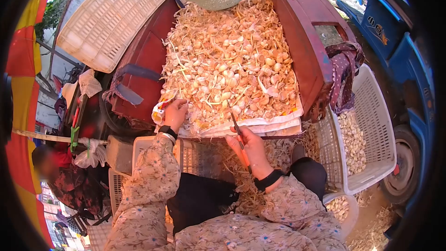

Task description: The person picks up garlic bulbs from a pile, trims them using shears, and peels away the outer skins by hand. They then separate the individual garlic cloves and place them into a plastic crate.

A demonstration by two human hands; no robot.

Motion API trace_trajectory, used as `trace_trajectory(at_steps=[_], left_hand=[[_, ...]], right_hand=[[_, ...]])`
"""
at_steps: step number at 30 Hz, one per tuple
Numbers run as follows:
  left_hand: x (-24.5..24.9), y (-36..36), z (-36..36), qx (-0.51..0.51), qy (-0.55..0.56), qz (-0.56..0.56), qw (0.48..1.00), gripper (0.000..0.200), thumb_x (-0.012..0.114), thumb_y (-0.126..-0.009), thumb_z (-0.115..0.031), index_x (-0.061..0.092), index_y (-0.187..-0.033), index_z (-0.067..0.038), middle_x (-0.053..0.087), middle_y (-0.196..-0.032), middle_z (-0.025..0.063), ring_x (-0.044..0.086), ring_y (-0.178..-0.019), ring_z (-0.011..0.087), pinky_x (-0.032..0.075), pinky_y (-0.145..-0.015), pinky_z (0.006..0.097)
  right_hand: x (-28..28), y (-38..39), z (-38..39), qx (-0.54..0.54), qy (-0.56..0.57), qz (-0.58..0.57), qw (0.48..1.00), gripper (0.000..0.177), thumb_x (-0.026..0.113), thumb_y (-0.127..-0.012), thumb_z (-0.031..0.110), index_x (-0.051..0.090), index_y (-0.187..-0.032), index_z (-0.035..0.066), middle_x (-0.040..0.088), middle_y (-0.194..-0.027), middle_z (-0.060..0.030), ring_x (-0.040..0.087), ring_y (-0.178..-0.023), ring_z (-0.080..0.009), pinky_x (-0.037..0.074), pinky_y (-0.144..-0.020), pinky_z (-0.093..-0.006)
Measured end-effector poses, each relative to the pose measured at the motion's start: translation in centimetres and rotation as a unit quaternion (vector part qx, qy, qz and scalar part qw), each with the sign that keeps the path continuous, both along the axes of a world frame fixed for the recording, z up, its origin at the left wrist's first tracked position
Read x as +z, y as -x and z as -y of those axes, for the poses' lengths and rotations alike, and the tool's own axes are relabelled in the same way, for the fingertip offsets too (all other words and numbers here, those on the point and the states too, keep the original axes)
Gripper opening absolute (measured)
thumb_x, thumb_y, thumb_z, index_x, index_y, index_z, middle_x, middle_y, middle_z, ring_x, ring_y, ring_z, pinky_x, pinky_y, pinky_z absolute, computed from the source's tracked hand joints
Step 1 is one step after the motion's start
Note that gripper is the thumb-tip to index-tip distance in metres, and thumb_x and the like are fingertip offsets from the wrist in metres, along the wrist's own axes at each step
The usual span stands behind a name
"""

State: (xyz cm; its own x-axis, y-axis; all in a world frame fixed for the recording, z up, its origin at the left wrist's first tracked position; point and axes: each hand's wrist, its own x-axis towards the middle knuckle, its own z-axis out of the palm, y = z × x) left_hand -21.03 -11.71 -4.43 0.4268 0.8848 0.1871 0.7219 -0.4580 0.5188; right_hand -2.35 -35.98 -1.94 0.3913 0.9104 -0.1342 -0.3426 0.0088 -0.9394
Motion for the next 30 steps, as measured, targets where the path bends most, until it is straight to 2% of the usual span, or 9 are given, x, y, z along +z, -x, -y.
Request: trace_trajectory(at_steps=[2, 3, 10, 11, 14, 16, 22, 26, 30], left_hand=[[-0.6, -1.6, -0.5, 0.003, -0.054, -0.058, 0.997, 0.021, 0.058, -0.078, -0.009, 0.06, -0.098, -0.004, 0.064, -0.081, 0.0102, 0.061, -0.071, 0.0208, 0.047, -0.064, 0.0309], [0.7, -2.8, -0.1, 0.048, 0.041, -0.112, 0.992, 0.026, 0.062, -0.075, -0.012, 0.058, -0.099, -0.003, 0.064, -0.09, 0.0136, 0.061, -0.083, 0.028, 0.046, -0.074, 0.0353], [0.4, -2.5, 0.0, -0.026, -0.05, -0.198, 0.978, 0.027, 0.065, -0.072, -0.014, 0.056, -0.095, -0.002, 0.062, -0.077, 0.0158, 0.059, -0.076, 0.0334, 0.046, -0.068, 0.038], [0.2, -2.3, 0.3, 0.028, -0.05, -0.214, 0.975, 0.022, 0.064, -0.072, -0.012, 0.056, -0.09, -0.001, 0.06, -0.072, 0.0149, 0.059, -0.071, 0.0301, 0.046, -0.065, 0.037], [0.7, -2.2, 0.5, 0.051, 0.03, -0.098, 0.993, 0.017, 0.057, -0.071, -0.012, 0.058, -0.085, -0.003, 0.057, -0.081, 0.0202, 0.056, -0.081, 0.0362, 0.044, -0.071, 0.0405], [-1.6, -2.2, -1.0, 0.046, 0.055, 0.01, 0.997, 0.017, 0.06, -0.075, -0.012, 0.057, -0.087, 0.0, 0.06, -0.075, 0.0096, 0.056, -0.067, 0.0212, 0.045, -0.063, 0.031], [0.5, -5.2, 1.4, -0.022, 0.055, -0.074, 0.995, 0.032, 0.061, -0.075, -0.013, 0.054, -0.103, 0.0, 0.063, -0.082, 0.0145, 0.061, -0.073, 0.0249, 0.047, -0.066, 0.0335], [2.6, -5.8, 2.9, -0.047, 0.011, -0.217, 0.975, 0.026, 0.058, -0.072, -0.015, 0.056, -0.094, -0.001, 0.061, -0.085, 0.0198, 0.058, -0.08, 0.0354, 0.045, -0.068, 0.042], [3.3, -4.5, 3.2, -0.034, 0.087, -0.177, 0.98, 0.031, 0.064, -0.068, -0.021, 0.057, -0.091, -0.001, 0.06, -0.08, 0.0178, 0.058, -0.079, 0.0333, 0.045, -0.068, 0.0396]], right_hand=[[-0.4, -0.4, -0.2, -0.011, 0.012, 0.022, 1.0, 0.032, 0.065, -0.08, 0.021, 0.055, -0.1, -0.002, 0.051, -0.067, 0.0039, 0.043, -0.062, -0.0038, 0.037, -0.058, -0.0185], [-0.6, -0.6, -0.3, -0.015, 0.018, 0.033, 0.999, 0.032, 0.066, -0.08, 0.021, 0.055, -0.099, -0.002, 0.051, -0.067, 0.0039, 0.043, -0.062, -0.0039, 0.037, -0.057, -0.0187], [-0.6, -0.8, -0.4, -0.008, 0.0, 0.021, 1.0, 0.032, 0.066, -0.079, 0.021, 0.055, -0.099, -0.002, 0.051, -0.066, 0.0034, 0.045, -0.061, -0.0046, 0.038, -0.057, -0.0196], [-0.5, -0.6, -0.5, -0.015, -0.009, 0.011, 1.0, 0.032, 0.066, -0.079, 0.021, 0.055, -0.099, -0.002, 0.051, -0.065, 0.0034, 0.045, -0.061, -0.0047, 0.038, -0.057, -0.0195], [-0.6, -0.6, -0.1, -0.013, -0.008, -0.01, 1.0, 0.031, 0.066, -0.08, 0.02, 0.055, -0.099, -0.001, 0.052, -0.067, 0.0027, 0.044, -0.061, -0.0039, 0.037, -0.056, -0.0189], [-0.4, -0.9, 0.1, -0.004, 0.003, -0.025, 1.0, 0.031, 0.066, -0.08, 0.02, 0.055, -0.099, -0.001, 0.052, -0.068, 0.0025, 0.044, -0.061, -0.0034, 0.037, -0.056, -0.0185], [0.2, -1.4, 0.2, 0.008, 0.021, 0.008, 1.0, 0.032, 0.062, -0.082, 0.023, 0.053, -0.104, 0.002, 0.059, -0.072, -0.0005, 0.046, -0.057, -0.0032, 0.034, -0.05, -0.0178], [-0.3, -1.2, -0.3, 0.013, 0.027, 0.014, 0.999, 0.032, 0.062, -0.082, 0.024, 0.053, -0.104, 0.002, 0.059, -0.071, -0.0006, 0.044, -0.055, -0.0031, 0.034, -0.049, -0.0174], [-0.8, -1.1, -0.4, 0.013, 0.025, 0.033, 0.999, 0.033, 0.063, -0.081, 0.024, 0.053, -0.104, 0.002, 0.058, -0.071, -0.0013, 0.045, -0.056, -0.0034, 0.034, -0.049, -0.0175]])
